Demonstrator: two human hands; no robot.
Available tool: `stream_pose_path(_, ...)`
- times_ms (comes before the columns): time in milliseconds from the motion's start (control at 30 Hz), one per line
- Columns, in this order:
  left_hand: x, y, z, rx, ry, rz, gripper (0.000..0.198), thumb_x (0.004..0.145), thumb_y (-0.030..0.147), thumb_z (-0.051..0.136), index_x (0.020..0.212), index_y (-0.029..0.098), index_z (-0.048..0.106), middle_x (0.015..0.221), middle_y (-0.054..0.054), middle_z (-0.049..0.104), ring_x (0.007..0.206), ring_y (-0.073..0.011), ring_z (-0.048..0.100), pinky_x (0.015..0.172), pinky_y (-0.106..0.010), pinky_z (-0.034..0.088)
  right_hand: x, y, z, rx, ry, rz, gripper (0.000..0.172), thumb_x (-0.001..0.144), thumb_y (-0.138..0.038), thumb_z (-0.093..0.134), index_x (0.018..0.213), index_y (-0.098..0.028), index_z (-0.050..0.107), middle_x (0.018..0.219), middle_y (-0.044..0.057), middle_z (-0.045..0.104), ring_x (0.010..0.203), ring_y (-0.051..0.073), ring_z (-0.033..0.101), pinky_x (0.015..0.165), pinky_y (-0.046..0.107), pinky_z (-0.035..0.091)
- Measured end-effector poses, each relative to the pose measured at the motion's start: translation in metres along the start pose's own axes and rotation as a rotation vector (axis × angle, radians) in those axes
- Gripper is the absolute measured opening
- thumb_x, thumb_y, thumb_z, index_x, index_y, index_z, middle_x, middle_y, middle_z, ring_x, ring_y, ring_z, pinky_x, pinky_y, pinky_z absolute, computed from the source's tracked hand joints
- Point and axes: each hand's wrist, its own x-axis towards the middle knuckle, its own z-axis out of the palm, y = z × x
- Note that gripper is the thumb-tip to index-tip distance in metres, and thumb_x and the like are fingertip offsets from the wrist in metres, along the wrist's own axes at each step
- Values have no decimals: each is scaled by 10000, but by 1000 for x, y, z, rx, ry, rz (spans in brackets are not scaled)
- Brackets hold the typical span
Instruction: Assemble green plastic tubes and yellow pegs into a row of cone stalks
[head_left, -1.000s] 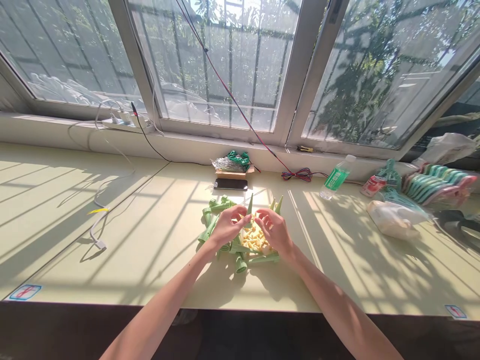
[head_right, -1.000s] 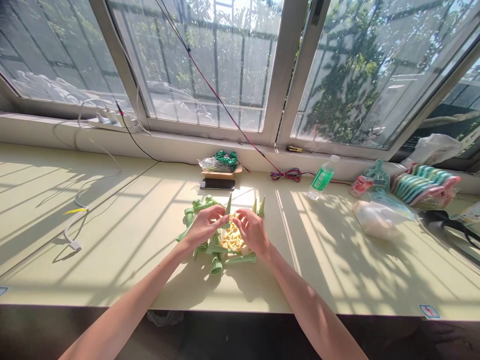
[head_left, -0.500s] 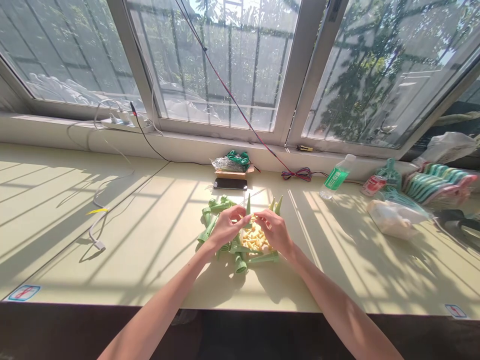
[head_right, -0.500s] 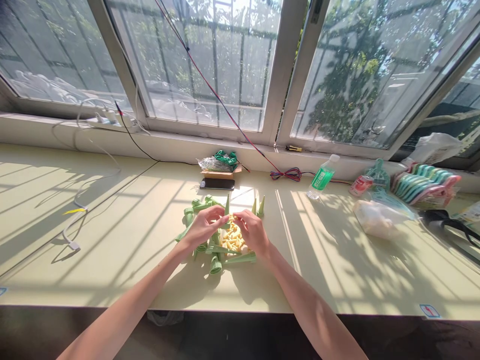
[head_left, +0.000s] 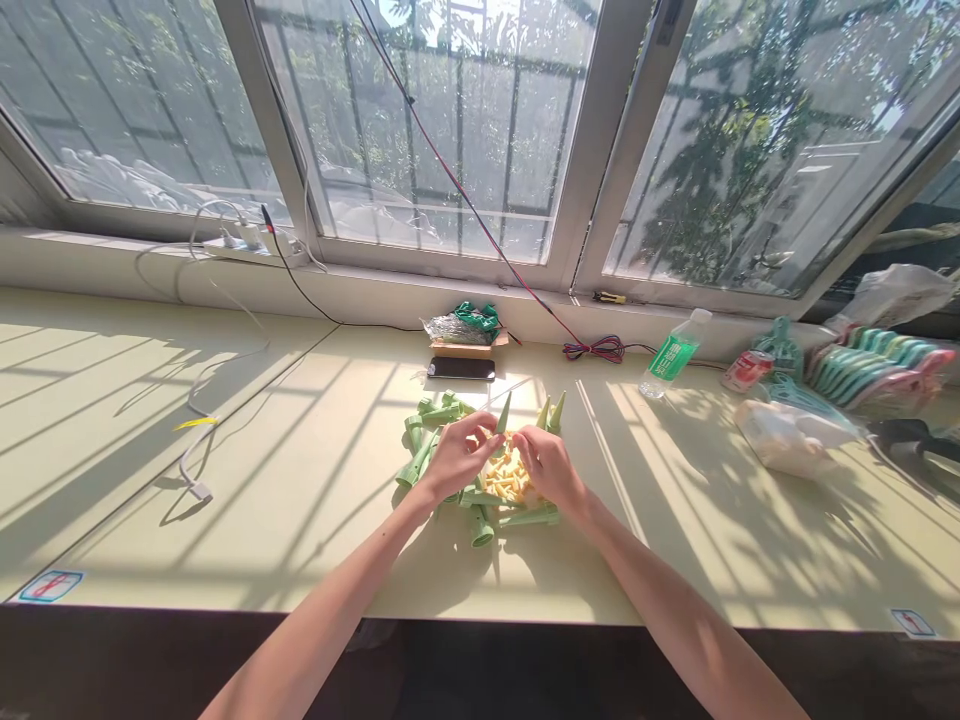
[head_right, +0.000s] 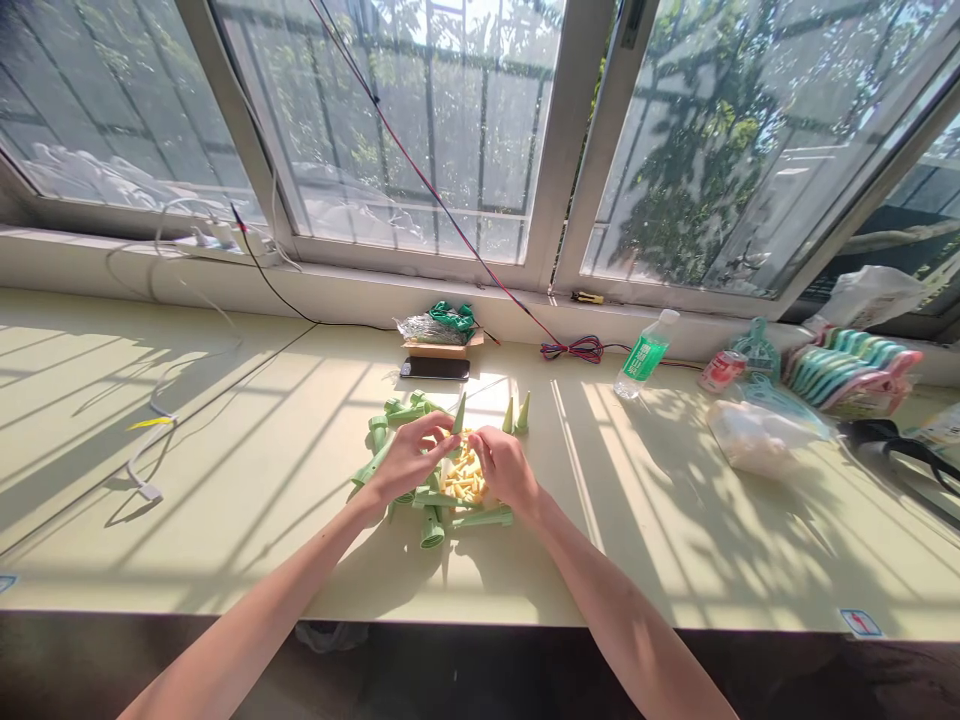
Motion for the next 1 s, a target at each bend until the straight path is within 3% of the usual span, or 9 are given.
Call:
stream_pose_path(100,2,-2,0,1,37,-32,282,881,464,635,919,184,654,917,-46,663,766,-162,637,594,-239,530,0,1,0,63,16,5,282,1032,-391,453,957,-181,625,844,48,668,678,142,581,621,263,482)
stream_pose_path(167,3,-3,-1,-20,79,-74,316,850,489,673,932,184,659,916,-53,689,805,-188,674,594,-247,535,0,3,1,103,24,-6,259,1004,-397,525,1115,-187,628,984,77,706,706,147,626,617,270,519)
stream_pose_path(267,4,-4,-2,-86,126,-154,370,796,521,730,925,181,665,908,-67,719,835,-215,704,579,-251,538,0,6,2,114,31,-47,267,984,-381,572,1178,-203,620,1030,80,708,705,146,646,583,265,529)
stream_pose_path(433,3,-2,-1,-150,97,-225,397,769,546,750,895,182,652,880,-63,725,799,-206,703,553,-244,529,0,4,0,85,34,-109,196,1012,-334,523,1098,-202,640,982,75,692,775,164,660,605,264,531)
stream_pose_path(600,2,2,-2,-122,46,-173,361,805,524,722,894,186,633,845,-42,683,799,-197,684,586,-249,534,0,2,-2,66,46,-132,226,1027,-363,494,1038,-192,641,925,68,687,754,159,633,627,265,512)
stream_pose_path(700,0,4,-2,-78,-19,-89,335,840,515,683,871,185,635,852,-30,645,801,-182,668,653,-264,549,-1,2,-1,23,59,-104,355,1050,-402,422,827,-190,599,727,23,616,628,135,541,585,253,450)
stream_pose_path(833,-1,6,1,-72,-100,-32,315,857,493,663,875,179,645,907,-40,630,720,-149,637,642,-271,552,-1,3,1,-42,69,-18,492,1059,-421,362,615,-212,393,540,-39,381,490,105,330,480,250,295)
stream_pose_path(933,-1,7,1,-66,-98,-29,299,850,475,674,876,178,652,917,-50,639,707,-148,631,613,-266,551,-1,1,1,-46,62,10,490,1056,-412,368,607,-214,374,532,-44,349,484,104,313,474,254,277)
stream_pose_path(1000,-1,6,1,-51,-77,-27,295,849,473,674,877,179,659,890,-51,643,746,-168,645,626,-272,560,0,0,1,-43,63,19,478,1052,-412,381,623,-208,438,539,-35,406,489,107,352,481,253,307)
